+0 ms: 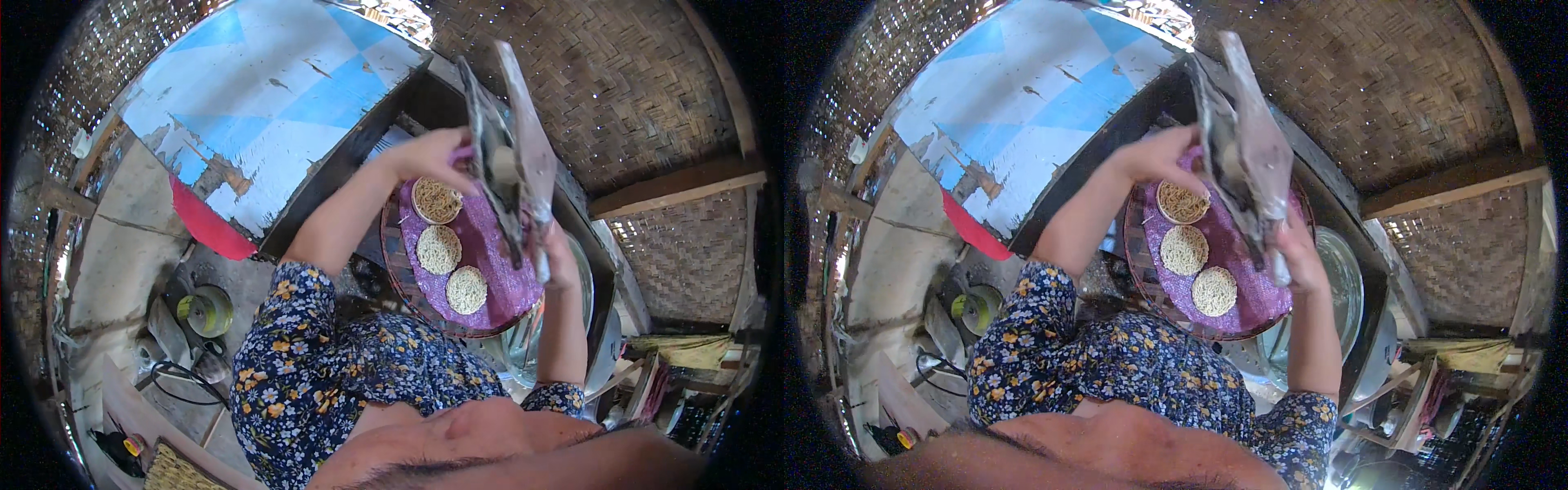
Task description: The person uses a metal mold and a wooden spatula to form small circular portions of dough from a bowl onto a purple tray.
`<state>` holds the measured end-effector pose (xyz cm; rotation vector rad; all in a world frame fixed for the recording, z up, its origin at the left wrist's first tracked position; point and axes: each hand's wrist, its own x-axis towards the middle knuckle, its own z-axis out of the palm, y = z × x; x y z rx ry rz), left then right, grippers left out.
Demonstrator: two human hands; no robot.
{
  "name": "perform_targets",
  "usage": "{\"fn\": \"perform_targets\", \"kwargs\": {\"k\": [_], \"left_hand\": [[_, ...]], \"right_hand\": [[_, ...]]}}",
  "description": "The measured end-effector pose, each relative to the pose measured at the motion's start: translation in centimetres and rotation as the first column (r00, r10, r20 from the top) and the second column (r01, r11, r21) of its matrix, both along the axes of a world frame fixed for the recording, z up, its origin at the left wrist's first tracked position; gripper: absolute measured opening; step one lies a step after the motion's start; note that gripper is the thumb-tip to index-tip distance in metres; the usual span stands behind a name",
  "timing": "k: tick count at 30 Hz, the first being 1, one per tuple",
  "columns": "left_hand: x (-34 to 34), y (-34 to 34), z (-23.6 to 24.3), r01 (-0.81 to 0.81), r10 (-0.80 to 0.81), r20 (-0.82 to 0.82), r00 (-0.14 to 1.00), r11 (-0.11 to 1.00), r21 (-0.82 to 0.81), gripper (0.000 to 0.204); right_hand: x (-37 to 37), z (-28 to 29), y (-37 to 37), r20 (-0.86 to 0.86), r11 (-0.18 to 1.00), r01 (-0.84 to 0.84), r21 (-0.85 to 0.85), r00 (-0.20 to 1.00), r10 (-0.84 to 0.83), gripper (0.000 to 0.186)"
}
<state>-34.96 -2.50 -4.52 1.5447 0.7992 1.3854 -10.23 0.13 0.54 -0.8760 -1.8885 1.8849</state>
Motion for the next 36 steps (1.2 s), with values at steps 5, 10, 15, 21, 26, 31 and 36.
{"fn": "perform_targets", "kwargs": {"k": [5, 10, 15, 21, 26, 31, 36], "left_hand": [[0.0, -2.3, -3.5, -0.258, 0.369, 0.450, 0.813, 0.922, -0.290, 0.034], [-2.6, -7.2, -4.8, -0.396, 0.409, 0.400, 0.821, 0.911, -0.118, 0.034], [-4.1, -9.5, -7.3, -0.160, 0.496, 0.746, 0.445, 0.863, -0.478, 0.035], [-5.6, -9.2, -7.0, 0.436, 0.004, 0.923, 0.384, 0.881, -0.185, 0.032], [-5.8, -8.9, -10.2, -0.087, 0.459, 0.755, 0.468, 0.875, -0.477, 0.023], [-5.2, -8.2, -11.0, -0.078, 0.385, 0.800, 0.460, 0.915, -0.396, 0.024], [-3.8, -8.3, -7.9, -0.177, 0.512, 0.701, 0.496, 0.850, -0.496, 0.050]], "right_hand": [[-4.4, -3.5, 0.0, -0.056, 0.889, -0.057, 0.454, 0.994, 0.092, 0.079], [-3.7, -9.8, 2.0, 0.360, 0.496, -0.232, 0.837, 0.916, -0.179, 0.067], [-4.9, -10.2, 3.4, 0.387, 0.522, -0.269, 0.809, 0.913, -0.130, 0.057], [-5.0, -9.4, 3.4, 0.470, 0.506, -0.350, 0.788, 0.873, -0.129, 0.046], [-4.7, -8.9, 3.5, 0.510, 0.507, -0.376, 0.775, 0.847, -0.151, 0.034], [-4.0, -8.2, 3.7, 0.305, 0.702, -0.268, 0.660, 0.949, 0.075, 0.044], [-3.2, -9.4, 2.5, 0.381, 0.492, -0.308, 0.814, 0.923, -0.052, 0.065]]}}
